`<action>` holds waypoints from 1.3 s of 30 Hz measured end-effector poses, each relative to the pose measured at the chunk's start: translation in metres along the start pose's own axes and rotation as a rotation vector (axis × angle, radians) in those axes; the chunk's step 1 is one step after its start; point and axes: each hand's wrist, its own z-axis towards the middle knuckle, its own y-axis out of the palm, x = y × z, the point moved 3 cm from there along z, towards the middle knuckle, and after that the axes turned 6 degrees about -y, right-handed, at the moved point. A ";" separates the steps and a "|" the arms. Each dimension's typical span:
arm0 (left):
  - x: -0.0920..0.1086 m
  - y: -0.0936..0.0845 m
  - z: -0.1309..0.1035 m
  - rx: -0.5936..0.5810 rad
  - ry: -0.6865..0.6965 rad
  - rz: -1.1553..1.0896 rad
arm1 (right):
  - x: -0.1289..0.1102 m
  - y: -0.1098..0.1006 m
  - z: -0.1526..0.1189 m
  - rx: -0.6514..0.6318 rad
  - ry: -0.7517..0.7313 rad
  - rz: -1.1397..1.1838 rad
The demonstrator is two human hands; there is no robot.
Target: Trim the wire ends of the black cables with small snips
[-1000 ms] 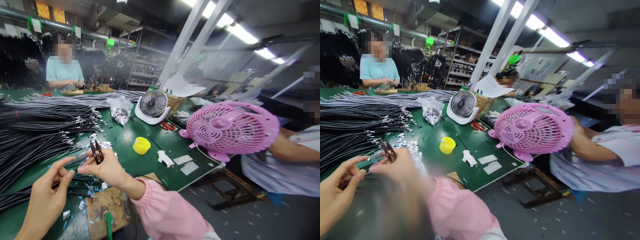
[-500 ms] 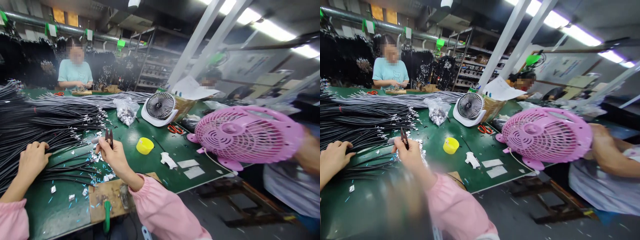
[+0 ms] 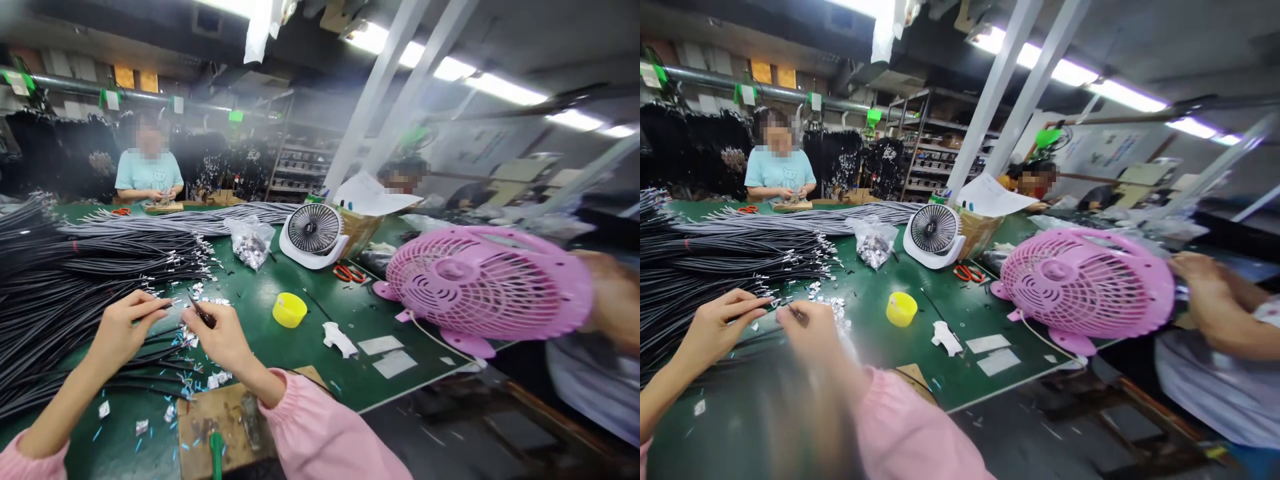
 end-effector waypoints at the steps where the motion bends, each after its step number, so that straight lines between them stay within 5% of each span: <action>1: 0.007 0.004 0.000 0.002 0.019 -0.024 | 0.000 -0.001 0.000 0.016 -0.002 0.006; 10: 0.039 -0.008 -0.032 0.112 0.074 -0.094 | -0.004 -0.001 -0.004 -0.009 0.020 0.048; 21: 0.055 -0.009 -0.041 0.131 0.161 0.010 | -0.003 0.000 -0.005 -0.055 -0.052 0.080; 28: 0.052 -0.009 -0.041 0.206 -0.044 -0.023 | -0.009 0.000 -0.013 -0.017 -0.054 0.050; 33: 0.050 -0.010 -0.047 0.214 -0.180 -0.107 | -0.015 -0.003 -0.017 -0.013 -0.264 -0.234; 39: 0.051 -0.008 -0.050 0.253 -0.152 -0.116 | -0.020 0.002 -0.021 -0.149 -0.591 -0.457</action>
